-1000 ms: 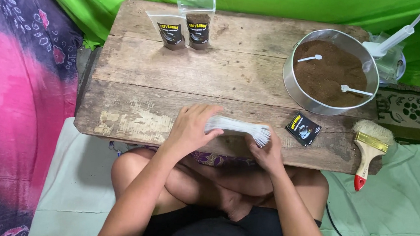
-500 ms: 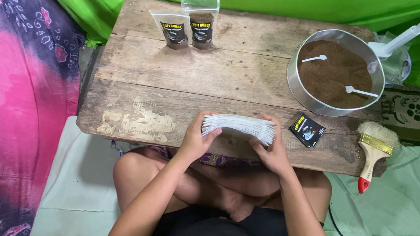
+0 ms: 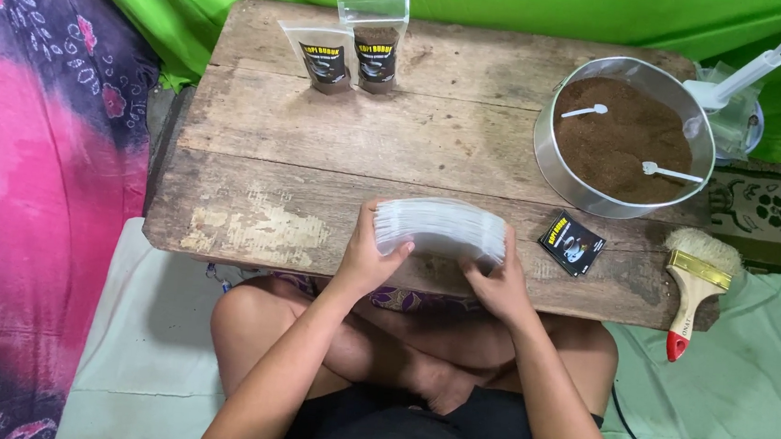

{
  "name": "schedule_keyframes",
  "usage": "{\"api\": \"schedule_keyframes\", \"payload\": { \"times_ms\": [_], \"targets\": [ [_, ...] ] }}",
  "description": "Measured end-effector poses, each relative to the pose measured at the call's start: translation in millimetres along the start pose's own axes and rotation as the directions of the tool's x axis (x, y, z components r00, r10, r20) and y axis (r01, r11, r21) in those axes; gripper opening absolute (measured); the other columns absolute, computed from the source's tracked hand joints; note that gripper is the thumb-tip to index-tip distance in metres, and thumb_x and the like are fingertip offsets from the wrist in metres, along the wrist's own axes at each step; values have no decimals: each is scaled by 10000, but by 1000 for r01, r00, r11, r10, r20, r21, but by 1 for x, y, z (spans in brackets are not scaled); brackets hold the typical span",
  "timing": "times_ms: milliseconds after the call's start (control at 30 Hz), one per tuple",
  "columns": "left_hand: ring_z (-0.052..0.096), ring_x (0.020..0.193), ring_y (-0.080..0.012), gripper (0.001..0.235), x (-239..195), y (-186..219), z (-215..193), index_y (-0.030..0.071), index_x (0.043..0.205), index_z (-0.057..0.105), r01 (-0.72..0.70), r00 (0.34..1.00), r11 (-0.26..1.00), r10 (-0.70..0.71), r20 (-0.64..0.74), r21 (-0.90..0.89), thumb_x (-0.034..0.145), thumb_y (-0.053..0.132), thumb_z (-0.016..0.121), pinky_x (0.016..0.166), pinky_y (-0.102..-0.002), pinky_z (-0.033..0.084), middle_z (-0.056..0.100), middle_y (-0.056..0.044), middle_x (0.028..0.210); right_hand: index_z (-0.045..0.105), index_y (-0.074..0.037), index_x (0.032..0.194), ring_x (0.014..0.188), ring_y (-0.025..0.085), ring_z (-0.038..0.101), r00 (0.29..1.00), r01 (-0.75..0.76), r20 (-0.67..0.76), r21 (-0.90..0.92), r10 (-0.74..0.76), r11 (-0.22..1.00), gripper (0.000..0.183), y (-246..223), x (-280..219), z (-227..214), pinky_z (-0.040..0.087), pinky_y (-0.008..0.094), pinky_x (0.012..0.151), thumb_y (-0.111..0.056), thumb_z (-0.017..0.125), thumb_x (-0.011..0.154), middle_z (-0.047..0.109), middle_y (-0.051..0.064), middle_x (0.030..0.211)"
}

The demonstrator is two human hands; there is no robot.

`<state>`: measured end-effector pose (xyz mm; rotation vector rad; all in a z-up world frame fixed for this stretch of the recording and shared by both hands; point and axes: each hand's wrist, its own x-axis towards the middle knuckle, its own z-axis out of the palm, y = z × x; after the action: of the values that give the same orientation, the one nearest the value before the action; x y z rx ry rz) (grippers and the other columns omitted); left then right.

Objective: The person cleans a wooden table surface using a brush, then handles several small plastic bags and a small black packet. They repeatedly brush the table and organize the items on it.

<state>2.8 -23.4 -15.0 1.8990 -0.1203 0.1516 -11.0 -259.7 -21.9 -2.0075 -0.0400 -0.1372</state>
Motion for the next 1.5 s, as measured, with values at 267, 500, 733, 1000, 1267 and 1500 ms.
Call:
{"api": "schedule_keyframes", "payload": {
  "times_ms": [267,500,733,1000,1267,1500],
  "targets": [
    [633,1199,-446,610,-9,-6,2,136,1348,421,-49,999,999,49,12,20,840,208,752,1021,-559,512,659,-231,1218,474,-82,1383,1216,527,591,1000,11,-2,11,-11,1000,590,-10,-5,3,464,630,999,-89,699,838,620,328,1196],
    [656,1182,-418,477,-8,-20,-10,58,1332,423,-119,991,974,106,76,195,917,172,630,1101,-551,429,664,-248,1215,460,-50,1314,1175,444,636,987,82,136,51,-89,995,495,0,-3,-9,484,589,990,-72,683,872,657,290,1153],
    [664,1141,-448,466,-24,-3,-57,82,1319,499,-85,995,973,70,76,215,963,353,630,1006,-561,487,697,-242,1169,489,-30,1341,1225,517,591,983,54,184,-166,-23,985,522,-29,7,5,460,631,1015,-139,725,888,665,306,1208],
    [625,1252,-392,666,-41,-16,-175,153,1413,490,517,839,856,-508,-196,-5,842,350,769,1028,-491,544,645,-212,1337,548,19,1408,1197,456,642,792,182,590,23,-160,983,544,-130,106,130,472,596,1033,-17,695,885,676,310,1234],
    [553,1285,-472,985,-38,-34,-238,-73,1524,316,356,725,664,-640,-254,-658,832,352,872,1021,-441,561,370,-393,1490,683,-244,1236,1026,330,721,582,485,812,-311,-37,817,400,-199,223,300,522,480,911,-287,762,847,765,83,1025],
    [759,886,-396,836,-42,-76,-275,-151,1462,398,476,770,731,-615,-169,-489,924,379,756,789,-403,657,601,-420,1241,671,-189,1218,808,278,763,523,530,851,-359,37,769,418,-199,254,348,551,422,804,-287,795,832,779,98,987]
  ]
}}
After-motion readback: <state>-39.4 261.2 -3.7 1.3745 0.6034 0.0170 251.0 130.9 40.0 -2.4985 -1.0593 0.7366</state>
